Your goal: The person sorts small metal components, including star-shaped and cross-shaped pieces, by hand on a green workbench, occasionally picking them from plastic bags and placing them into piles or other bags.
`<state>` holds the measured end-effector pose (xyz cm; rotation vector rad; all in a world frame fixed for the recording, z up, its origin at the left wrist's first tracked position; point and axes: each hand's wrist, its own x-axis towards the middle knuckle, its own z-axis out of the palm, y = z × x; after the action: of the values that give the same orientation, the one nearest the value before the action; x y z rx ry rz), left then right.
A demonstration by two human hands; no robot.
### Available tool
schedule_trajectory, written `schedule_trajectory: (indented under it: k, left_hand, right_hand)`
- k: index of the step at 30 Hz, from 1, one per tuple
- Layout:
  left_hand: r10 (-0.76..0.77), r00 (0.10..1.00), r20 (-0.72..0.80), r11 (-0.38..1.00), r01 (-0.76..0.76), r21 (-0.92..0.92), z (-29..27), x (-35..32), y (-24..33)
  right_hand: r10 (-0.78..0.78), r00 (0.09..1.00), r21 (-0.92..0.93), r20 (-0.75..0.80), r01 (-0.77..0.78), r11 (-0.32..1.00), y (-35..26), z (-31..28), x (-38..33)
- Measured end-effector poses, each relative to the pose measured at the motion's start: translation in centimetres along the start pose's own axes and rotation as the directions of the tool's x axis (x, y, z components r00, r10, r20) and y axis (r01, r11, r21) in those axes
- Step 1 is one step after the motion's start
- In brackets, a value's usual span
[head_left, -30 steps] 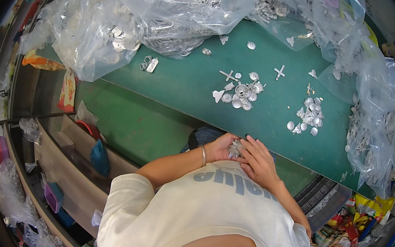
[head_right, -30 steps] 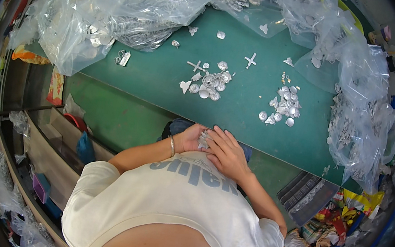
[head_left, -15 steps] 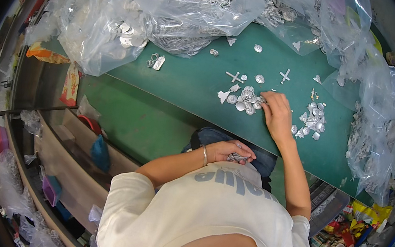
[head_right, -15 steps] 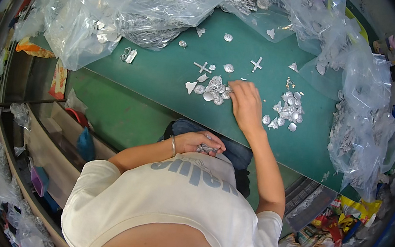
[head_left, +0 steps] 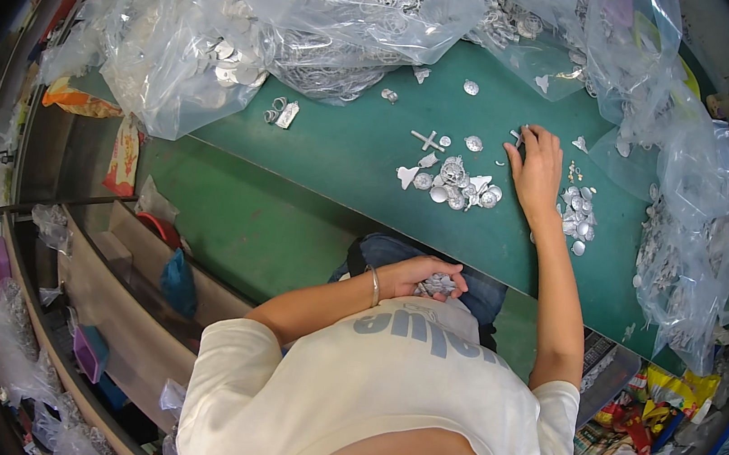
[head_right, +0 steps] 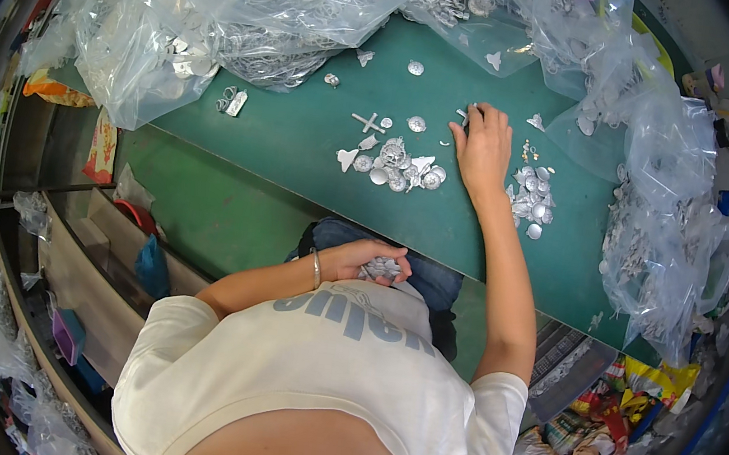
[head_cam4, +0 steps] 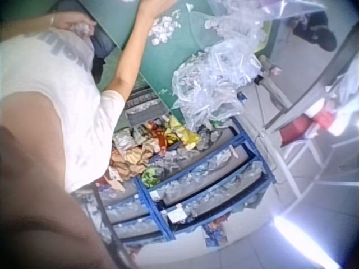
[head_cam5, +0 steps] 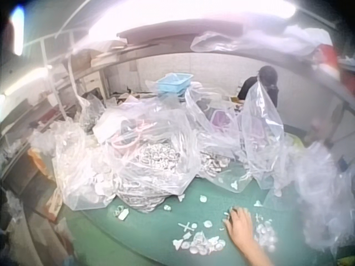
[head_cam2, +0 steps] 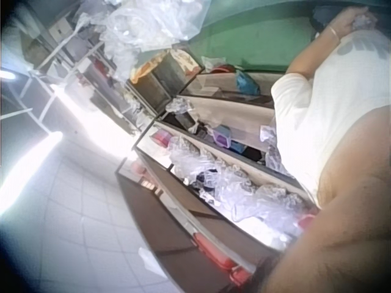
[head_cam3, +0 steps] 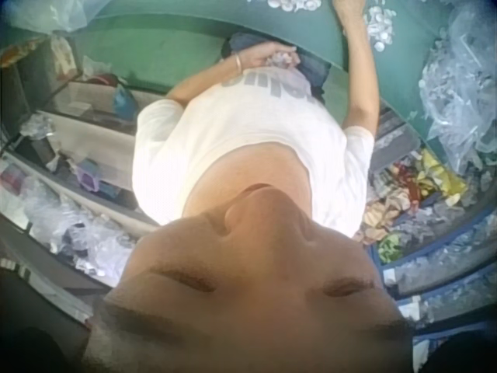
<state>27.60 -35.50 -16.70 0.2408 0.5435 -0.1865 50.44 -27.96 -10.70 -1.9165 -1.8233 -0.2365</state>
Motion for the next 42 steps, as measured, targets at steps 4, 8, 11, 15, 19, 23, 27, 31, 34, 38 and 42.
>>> schedule_trajectory:
  k: [4, 8, 11, 15, 19, 23, 27, 31, 34, 38, 42]
  left_hand:
    - [0.0, 1.0, 0.002, 1.0, 0.0, -0.019, 0.1, -0.2, 0.1]
    - [0.006, 1.0, 0.026, 1.0, -0.006, -0.022, 0.0, -0.2, 0.0]
    - [0.003, 1.0, -0.001, 1.0, -0.003, -0.029, 0.4, -0.4, 0.1]
    - [0.003, 1.0, 0.009, 0.999, -0.003, -0.041, 0.3, -0.4, 0.1]
    - [0.037, 0.999, 0.009, 0.999, -0.037, -0.021, -0.3, -0.2, -0.2]
    - [0.121, 0.992, -0.029, 0.988, -0.118, 0.097, 0.5, -0.6, -0.2]
    - [0.072, 0.997, 0.0, 0.99, -0.072, 0.122, 0.8, -1.0, -0.1]
    - [0.041, 0.999, -0.03, 0.995, -0.038, 0.093, 0.7, -1.2, -0.2]
    - [0.085, 0.995, -0.049, 0.993, -0.081, 0.084, 0.4, -0.9, -0.4]
    - [0.122, 0.992, -0.019, 0.991, -0.12, 0.059, -0.3, -0.4, -0.5]
    - [0.143, 0.99, 0.008, 0.988, -0.143, 0.061, -0.5, -0.3, -0.5]
  right_hand:
    - [-0.052, 0.999, 0.029, 0.0, 0.052, 0.998, 1.2, 1.1, -0.7]
    - [0.006, 1.0, 0.031, 0.018, -0.007, 0.999, 0.0, 0.1, -0.9]
    - [-0.006, 1.0, 0.07, -0.019, 0.008, 0.998, 0.1, 0.2, -1.0]
    - [-0.029, 0.995, -0.021, 0.097, 0.031, 0.999, 0.7, 0.9, -1.1]
    - [-0.008, 0.999, -0.062, 0.049, 0.011, 0.998, -0.5, 0.4, -0.9]
    - [0.073, 0.993, 0.069, 0.094, -0.079, 0.994, -0.3, 1.0, -0.8]
    - [0.003, 0.987, -0.14, 0.158, 0.019, 0.99, -0.2, 1.2, -0.4]
    - [0.01, 0.968, -0.231, 0.249, 0.05, 0.972, -0.1, 1.1, -0.1]
    - [-0.02, 0.959, -0.235, 0.283, 0.089, 0.968, 0.4, 1.2, 0.3]
    - [-0.045, 0.929, -0.134, 0.367, 0.1, 0.986, 1.4, 0.5, 0.4]
    - [-0.059, 0.929, 0.022, 0.366, 0.055, 0.998, 0.9, -0.8, 0.7]
